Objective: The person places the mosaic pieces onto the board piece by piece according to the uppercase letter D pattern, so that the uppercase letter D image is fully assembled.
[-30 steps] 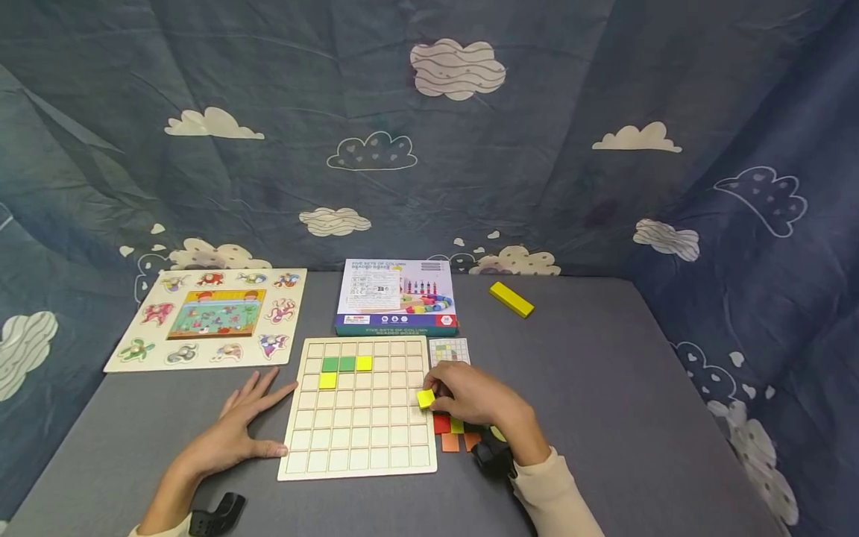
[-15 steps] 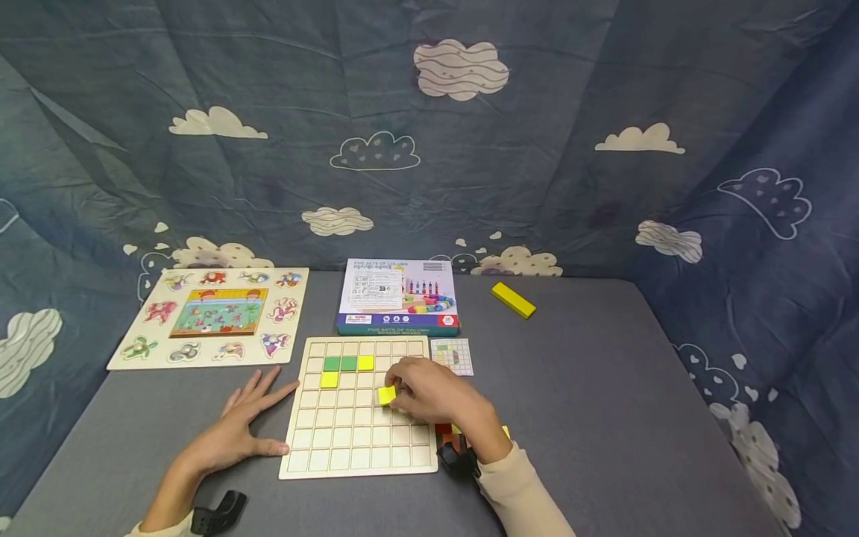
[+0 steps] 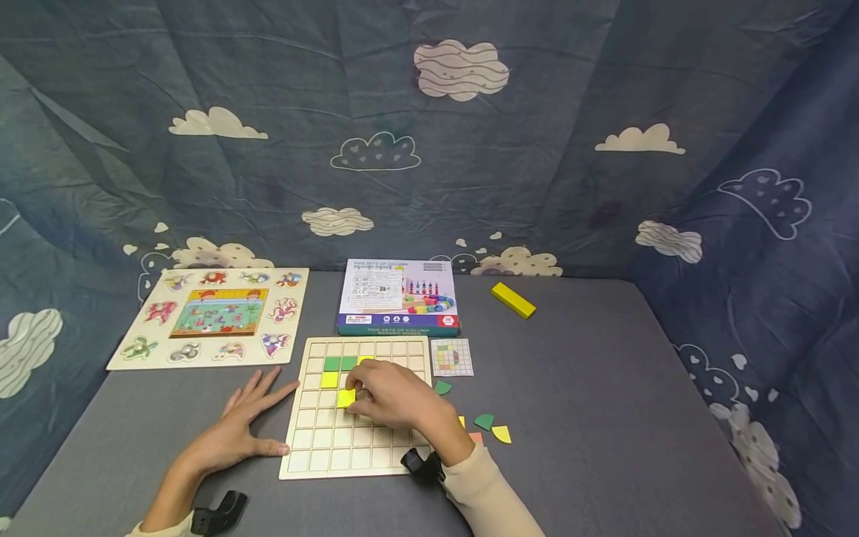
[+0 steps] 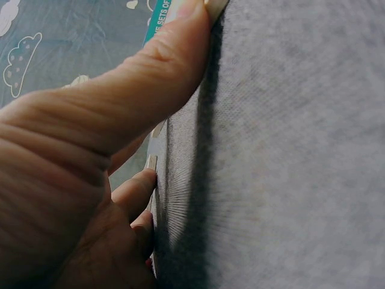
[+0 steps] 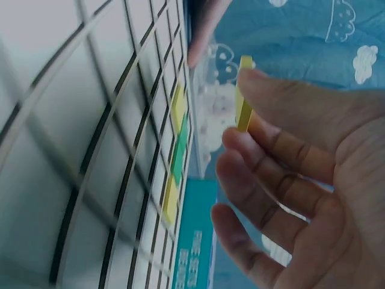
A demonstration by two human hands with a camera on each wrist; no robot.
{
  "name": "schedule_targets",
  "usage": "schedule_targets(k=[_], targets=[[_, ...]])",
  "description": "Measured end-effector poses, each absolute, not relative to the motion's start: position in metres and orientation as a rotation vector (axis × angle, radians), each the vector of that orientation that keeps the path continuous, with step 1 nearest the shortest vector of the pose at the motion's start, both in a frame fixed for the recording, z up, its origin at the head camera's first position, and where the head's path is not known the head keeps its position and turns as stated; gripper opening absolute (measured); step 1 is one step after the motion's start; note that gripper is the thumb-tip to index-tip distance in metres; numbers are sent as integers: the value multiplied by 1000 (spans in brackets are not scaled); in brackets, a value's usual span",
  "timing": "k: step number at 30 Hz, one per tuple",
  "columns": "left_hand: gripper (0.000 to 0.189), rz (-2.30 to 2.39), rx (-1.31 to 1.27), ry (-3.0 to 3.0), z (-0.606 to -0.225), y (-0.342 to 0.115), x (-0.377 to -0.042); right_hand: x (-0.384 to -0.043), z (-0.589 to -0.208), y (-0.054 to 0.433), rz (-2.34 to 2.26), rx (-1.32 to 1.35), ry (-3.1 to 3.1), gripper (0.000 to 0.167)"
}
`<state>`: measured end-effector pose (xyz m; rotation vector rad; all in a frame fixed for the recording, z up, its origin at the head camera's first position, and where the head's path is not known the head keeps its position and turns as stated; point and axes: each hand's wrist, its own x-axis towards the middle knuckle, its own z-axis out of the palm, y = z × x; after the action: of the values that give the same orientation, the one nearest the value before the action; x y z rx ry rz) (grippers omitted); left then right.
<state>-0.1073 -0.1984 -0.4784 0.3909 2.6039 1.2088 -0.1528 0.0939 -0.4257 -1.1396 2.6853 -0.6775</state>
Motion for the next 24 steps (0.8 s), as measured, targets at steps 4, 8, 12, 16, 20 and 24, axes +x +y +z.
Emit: schedule_targets(k=[4, 8, 12, 16, 20, 24], targets=[[101, 1208, 394, 2605, -478, -198, -107, -153, -428, 83, -638, -1127, 2749, 23], [101, 1211, 403, 2606, -479, -198, -107, -152, -432, 72, -641, -1048, 2784, 25], [101, 1219, 414, 2603, -480, -198, -106, -149, -436, 62, -679, -979, 2807, 28], [101, 1217, 414, 2604, -481, -198, -106, -145, -441, 54, -699, -925, 2851, 28], [101, 1216, 414, 2605, -481, -198, -106, -143, -445, 47, -714, -892, 2893, 26], [100, 1221, 418, 2604, -480, -199, -106, -141, -448, 43, -695, -876, 2936, 26]])
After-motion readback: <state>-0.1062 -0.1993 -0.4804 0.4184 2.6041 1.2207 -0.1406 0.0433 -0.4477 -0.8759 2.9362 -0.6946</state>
